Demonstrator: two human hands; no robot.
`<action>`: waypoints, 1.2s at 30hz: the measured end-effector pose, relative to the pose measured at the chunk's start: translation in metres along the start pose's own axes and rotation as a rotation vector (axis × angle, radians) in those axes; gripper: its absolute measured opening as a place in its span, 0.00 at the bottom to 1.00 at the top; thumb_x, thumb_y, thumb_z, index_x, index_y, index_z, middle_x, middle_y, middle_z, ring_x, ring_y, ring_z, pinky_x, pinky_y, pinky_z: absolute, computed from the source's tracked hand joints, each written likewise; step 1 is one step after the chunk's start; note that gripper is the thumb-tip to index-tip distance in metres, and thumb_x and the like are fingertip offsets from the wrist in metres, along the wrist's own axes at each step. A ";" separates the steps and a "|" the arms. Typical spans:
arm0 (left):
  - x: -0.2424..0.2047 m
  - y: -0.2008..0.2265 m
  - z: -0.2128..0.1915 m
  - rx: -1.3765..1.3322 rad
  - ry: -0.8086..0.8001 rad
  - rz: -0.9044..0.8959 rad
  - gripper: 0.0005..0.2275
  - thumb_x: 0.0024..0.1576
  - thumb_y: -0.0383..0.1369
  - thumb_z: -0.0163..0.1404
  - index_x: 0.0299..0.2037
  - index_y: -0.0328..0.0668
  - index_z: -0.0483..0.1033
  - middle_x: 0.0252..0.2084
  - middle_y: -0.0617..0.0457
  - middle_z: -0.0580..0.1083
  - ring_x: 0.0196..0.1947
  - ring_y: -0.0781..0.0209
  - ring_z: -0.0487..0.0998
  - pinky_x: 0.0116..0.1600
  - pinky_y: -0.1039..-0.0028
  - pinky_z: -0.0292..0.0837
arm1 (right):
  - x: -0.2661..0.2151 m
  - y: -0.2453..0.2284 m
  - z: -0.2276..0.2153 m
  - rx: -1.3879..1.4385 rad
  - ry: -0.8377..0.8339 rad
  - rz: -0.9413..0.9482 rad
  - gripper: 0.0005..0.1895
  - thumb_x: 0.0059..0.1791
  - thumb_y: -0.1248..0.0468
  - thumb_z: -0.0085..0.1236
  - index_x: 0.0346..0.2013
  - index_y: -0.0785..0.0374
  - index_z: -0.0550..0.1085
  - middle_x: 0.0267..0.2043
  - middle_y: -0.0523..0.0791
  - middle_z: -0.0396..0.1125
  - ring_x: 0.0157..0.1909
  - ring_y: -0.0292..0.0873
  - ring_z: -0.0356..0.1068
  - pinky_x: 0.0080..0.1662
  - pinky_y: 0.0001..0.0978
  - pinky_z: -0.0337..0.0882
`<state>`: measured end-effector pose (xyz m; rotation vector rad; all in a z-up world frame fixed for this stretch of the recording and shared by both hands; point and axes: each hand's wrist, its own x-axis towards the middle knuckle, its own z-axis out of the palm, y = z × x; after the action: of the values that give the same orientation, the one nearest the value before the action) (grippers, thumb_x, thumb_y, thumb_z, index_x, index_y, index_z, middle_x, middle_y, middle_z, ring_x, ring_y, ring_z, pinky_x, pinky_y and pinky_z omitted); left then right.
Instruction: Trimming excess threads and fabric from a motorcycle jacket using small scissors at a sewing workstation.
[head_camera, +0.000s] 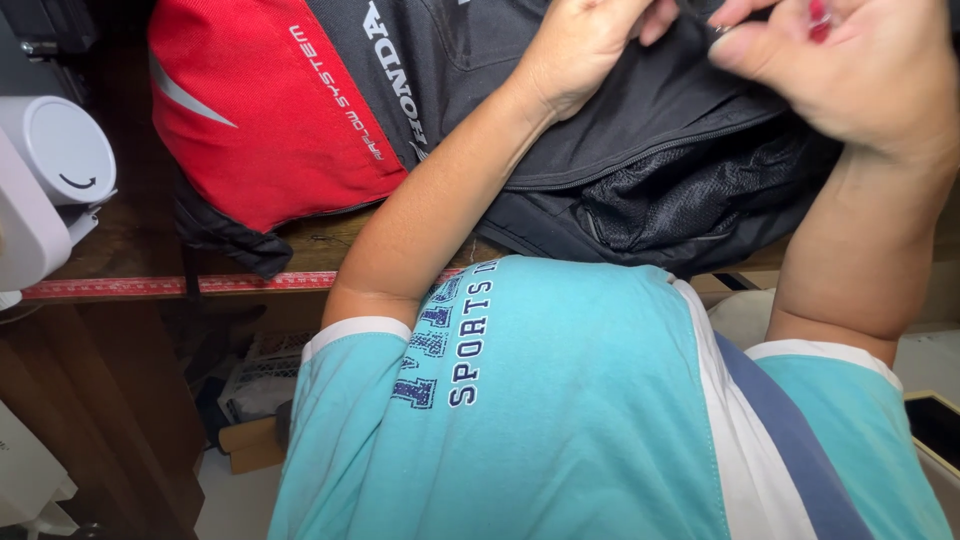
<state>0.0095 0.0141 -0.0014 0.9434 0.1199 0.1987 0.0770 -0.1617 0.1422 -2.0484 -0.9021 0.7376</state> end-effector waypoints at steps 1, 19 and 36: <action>-0.001 0.002 0.000 -0.007 -0.045 -0.041 0.15 0.60 0.39 0.43 0.22 0.44 0.73 0.20 0.57 0.71 0.25 0.69 0.72 0.41 0.75 0.69 | 0.001 -0.005 0.006 -0.065 0.017 0.129 0.11 0.66 0.76 0.68 0.58 0.77 0.73 0.58 0.55 0.70 0.51 0.45 0.62 0.57 0.35 0.65; 0.003 0.030 -0.014 0.308 -0.259 -0.065 0.05 0.60 0.37 0.54 0.37 0.47 0.76 0.34 0.58 0.81 0.35 0.67 0.87 0.44 0.77 0.82 | -0.057 -0.004 0.003 -0.407 0.231 0.177 0.22 0.57 0.69 0.82 0.58 0.75 0.76 0.53 0.52 0.73 0.36 0.40 0.55 0.38 0.31 0.58; -0.039 0.043 0.056 0.897 -0.302 0.194 0.31 0.59 0.54 0.65 0.62 0.47 0.62 0.56 0.50 0.74 0.51 0.53 0.79 0.56 0.64 0.77 | -0.054 0.072 0.003 0.646 0.862 0.205 0.13 0.54 0.81 0.53 0.30 0.66 0.63 0.26 0.50 0.61 0.26 0.51 0.73 0.23 0.33 0.58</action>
<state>-0.0229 -0.0140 0.0667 1.8699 -0.1827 0.1786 0.0686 -0.2361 0.0916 -1.6127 0.0485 0.1424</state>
